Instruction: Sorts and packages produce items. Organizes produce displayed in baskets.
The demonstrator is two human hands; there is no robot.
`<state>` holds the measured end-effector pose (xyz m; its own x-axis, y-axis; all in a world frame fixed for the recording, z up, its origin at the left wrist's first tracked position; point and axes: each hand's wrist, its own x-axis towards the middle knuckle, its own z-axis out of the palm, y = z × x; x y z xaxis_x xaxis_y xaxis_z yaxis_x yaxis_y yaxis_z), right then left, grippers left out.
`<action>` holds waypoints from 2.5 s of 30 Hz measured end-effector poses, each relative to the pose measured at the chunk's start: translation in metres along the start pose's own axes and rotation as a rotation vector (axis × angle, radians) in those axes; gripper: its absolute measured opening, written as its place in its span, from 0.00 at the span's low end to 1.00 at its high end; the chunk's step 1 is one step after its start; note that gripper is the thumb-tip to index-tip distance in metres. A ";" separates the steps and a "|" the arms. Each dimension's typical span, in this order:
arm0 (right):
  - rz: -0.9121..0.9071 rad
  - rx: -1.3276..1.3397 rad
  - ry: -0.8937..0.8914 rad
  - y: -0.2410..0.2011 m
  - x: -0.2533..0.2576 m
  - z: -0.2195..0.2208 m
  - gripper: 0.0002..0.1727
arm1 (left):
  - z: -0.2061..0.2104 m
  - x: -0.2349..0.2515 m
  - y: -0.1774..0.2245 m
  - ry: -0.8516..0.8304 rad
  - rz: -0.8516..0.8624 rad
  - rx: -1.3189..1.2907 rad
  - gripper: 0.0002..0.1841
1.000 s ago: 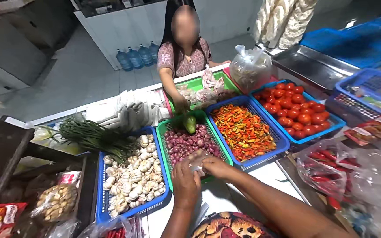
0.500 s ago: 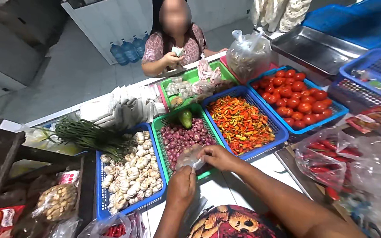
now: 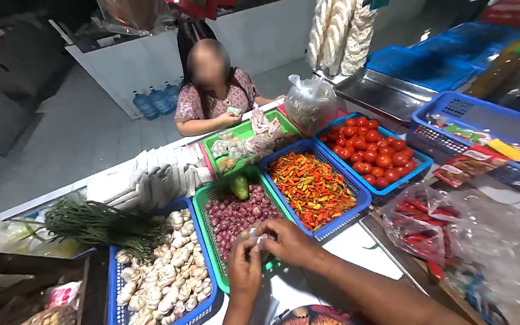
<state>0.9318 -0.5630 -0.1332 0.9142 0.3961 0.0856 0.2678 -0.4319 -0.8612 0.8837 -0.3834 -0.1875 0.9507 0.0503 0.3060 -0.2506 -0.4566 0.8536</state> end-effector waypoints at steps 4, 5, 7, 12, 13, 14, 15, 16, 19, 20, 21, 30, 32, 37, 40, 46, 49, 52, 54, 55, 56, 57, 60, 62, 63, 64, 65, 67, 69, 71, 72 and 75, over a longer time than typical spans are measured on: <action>-0.132 -0.090 0.047 -0.003 -0.004 0.024 0.09 | 0.013 0.000 -0.007 -0.007 0.077 0.098 0.15; -0.146 -0.093 0.047 -0.002 -0.004 0.026 0.08 | 0.013 0.000 -0.008 -0.003 0.090 0.094 0.14; -0.151 -0.081 0.066 0.001 -0.004 0.029 0.09 | 0.009 0.000 -0.011 -0.032 0.097 0.094 0.15; 0.002 -0.067 -0.070 0.024 0.008 0.025 0.17 | -0.003 0.002 -0.018 -0.138 0.164 0.134 0.13; 0.037 -0.020 -0.115 0.029 0.011 0.024 0.15 | -0.005 0.002 -0.017 -0.148 0.169 0.134 0.13; 0.060 0.028 -0.133 0.033 0.012 0.023 0.14 | -0.006 0.003 -0.017 -0.148 0.163 0.134 0.13; 0.072 0.062 -0.128 0.037 0.012 0.024 0.13 | -0.006 0.005 -0.016 -0.132 0.143 0.129 0.14; 0.074 0.081 -0.110 0.040 0.011 0.025 0.13 | -0.004 0.006 -0.015 -0.106 0.106 0.118 0.14; -0.002 0.101 -0.031 0.050 0.008 0.034 0.12 | 0.000 0.012 -0.011 -0.024 -0.078 0.066 0.14; -0.021 0.116 -0.020 0.051 0.008 0.035 0.13 | 0.000 0.015 -0.010 -0.010 -0.129 0.046 0.13; -0.017 0.130 -0.010 0.050 0.008 0.036 0.14 | 0.000 0.017 -0.009 -0.006 -0.166 0.017 0.13; 0.055 -0.051 0.004 0.040 0.023 0.037 0.14 | 0.004 0.020 -0.014 -0.039 -0.008 0.111 0.27; -0.035 -0.137 -0.089 0.040 0.025 0.032 0.16 | 0.002 0.024 -0.015 -0.042 0.007 0.146 0.23; -0.094 -0.245 -0.146 0.042 0.028 0.025 0.17 | -0.001 0.025 -0.020 -0.033 0.082 0.241 0.13; -0.035 -0.151 -0.161 0.047 0.032 0.025 0.17 | 0.004 0.024 -0.022 0.001 0.094 0.284 0.07; 0.255 0.146 -0.310 0.053 0.040 0.027 0.17 | 0.011 0.012 -0.025 0.069 0.164 0.310 0.09; 0.306 0.155 -0.301 0.051 0.039 0.026 0.17 | 0.015 0.005 -0.024 0.087 0.174 0.299 0.11; 0.333 0.167 -0.311 0.049 0.034 0.028 0.16 | 0.014 0.002 -0.021 0.090 0.107 0.398 0.08; 0.327 0.213 -0.302 0.047 0.033 0.025 0.16 | 0.013 0.006 -0.017 0.070 0.067 0.468 0.08; 0.323 0.217 -0.297 0.046 0.033 0.023 0.16 | 0.012 0.008 -0.014 0.040 0.051 0.501 0.09; 0.313 0.201 -0.291 0.046 0.032 0.022 0.15 | 0.011 0.008 -0.012 0.000 0.039 0.541 0.10; 0.293 0.163 -0.268 0.046 0.033 0.021 0.15 | 0.009 0.008 -0.012 -0.045 0.028 0.581 0.11; 0.256 -0.046 -0.186 0.055 0.037 0.008 0.16 | 0.005 0.005 -0.009 -0.154 -0.010 0.668 0.12; 0.203 -0.197 -0.178 0.065 0.032 0.002 0.17 | 0.006 0.004 -0.010 -0.176 -0.004 0.703 0.12; 0.147 -0.288 -0.143 0.070 0.028 -0.001 0.18 | 0.008 0.007 -0.010 -0.189 -0.002 0.710 0.12; 0.101 -0.372 -0.086 0.077 0.021 -0.001 0.18 | 0.009 0.008 -0.008 -0.224 -0.011 0.721 0.17; 0.068 -0.434 -0.017 0.086 0.013 -0.002 0.19 | 0.011 0.010 -0.005 -0.268 -0.028 0.752 0.26; 0.074 -0.486 0.068 0.104 -0.001 -0.004 0.29 | 0.015 0.017 -0.004 -0.349 -0.068 0.828 0.33; 0.120 -0.503 0.098 0.121 -0.014 0.002 0.37 | 0.014 0.021 -0.011 -0.382 -0.077 0.859 0.18; 0.106 -0.496 0.126 0.128 -0.017 0.006 0.35 | 0.008 0.030 -0.013 -0.346 -0.094 0.819 0.15; 0.105 -0.494 0.134 0.128 -0.014 0.007 0.34 | 0.004 0.038 -0.012 -0.305 -0.107 0.784 0.16; 0.145 -0.460 0.152 0.128 -0.011 0.007 0.33 | -0.012 0.063 -0.003 -0.146 -0.167 0.705 0.15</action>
<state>0.9533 -0.6167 -0.2478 0.9768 0.1975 0.0830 0.2095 -0.7995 -0.5629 0.9417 -0.3682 -0.1657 0.9929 0.0727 0.0941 0.0297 -0.9180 0.3954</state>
